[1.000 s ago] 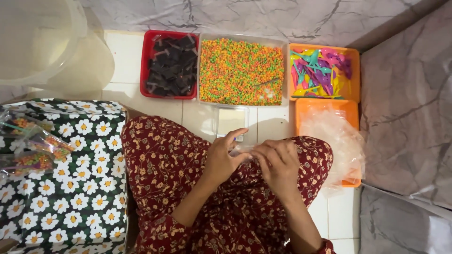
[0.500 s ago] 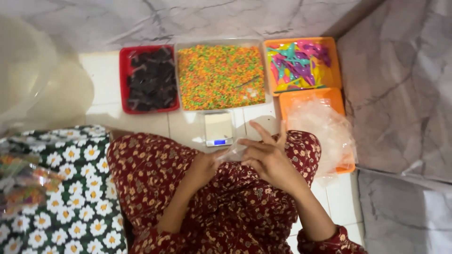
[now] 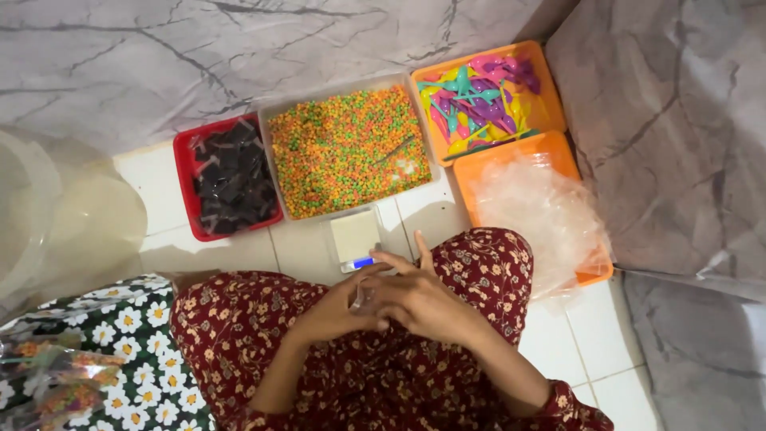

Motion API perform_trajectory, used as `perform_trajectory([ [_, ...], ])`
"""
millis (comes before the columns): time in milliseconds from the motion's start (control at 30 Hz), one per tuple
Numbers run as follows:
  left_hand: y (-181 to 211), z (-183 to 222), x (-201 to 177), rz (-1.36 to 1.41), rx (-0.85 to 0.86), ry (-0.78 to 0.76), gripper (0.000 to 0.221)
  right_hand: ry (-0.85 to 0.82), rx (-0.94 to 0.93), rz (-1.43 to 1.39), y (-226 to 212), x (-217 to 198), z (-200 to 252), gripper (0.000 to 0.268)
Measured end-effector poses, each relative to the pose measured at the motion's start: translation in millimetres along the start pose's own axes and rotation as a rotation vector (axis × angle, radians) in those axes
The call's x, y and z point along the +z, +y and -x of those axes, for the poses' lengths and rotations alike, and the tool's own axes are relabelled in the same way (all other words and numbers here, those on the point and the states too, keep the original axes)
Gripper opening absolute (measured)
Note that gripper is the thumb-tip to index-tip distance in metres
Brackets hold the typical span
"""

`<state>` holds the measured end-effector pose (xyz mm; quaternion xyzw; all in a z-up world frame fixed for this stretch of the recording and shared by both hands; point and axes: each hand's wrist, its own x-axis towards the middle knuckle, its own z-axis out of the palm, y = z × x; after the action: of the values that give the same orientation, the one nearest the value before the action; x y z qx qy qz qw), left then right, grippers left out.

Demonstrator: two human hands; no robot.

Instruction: Packaging colorful sprinkles into small plastic bags using a spoon and a digital scale for portioning.

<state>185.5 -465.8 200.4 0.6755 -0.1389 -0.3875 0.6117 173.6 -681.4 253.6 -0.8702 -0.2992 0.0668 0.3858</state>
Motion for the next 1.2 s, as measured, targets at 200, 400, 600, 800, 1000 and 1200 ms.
perform_trajectory([
  [200,1,-33,4,-0.048,0.001,0.068,0.090,-0.086,0.166,-0.092,29,-15,-4,0.005],
  [400,-13,-84,-1,-0.015,-0.119,0.315,0.066,-0.005,0.329,-0.581,98,-33,-13,0.007],
  [600,-41,-131,-4,-0.026,-0.079,0.504,0.067,0.433,1.082,0.071,385,-9,-19,0.013],
  [800,-6,-161,5,-0.136,-0.060,0.533,0.063,0.480,1.010,0.479,461,9,-40,0.021],
  [1000,20,-175,15,-0.113,-0.103,0.512,0.052,0.353,0.971,0.890,499,25,-42,0.027],
  [1200,-14,-214,14,-0.241,-0.088,0.491,0.062,0.348,0.997,0.790,503,19,-39,0.014],
])
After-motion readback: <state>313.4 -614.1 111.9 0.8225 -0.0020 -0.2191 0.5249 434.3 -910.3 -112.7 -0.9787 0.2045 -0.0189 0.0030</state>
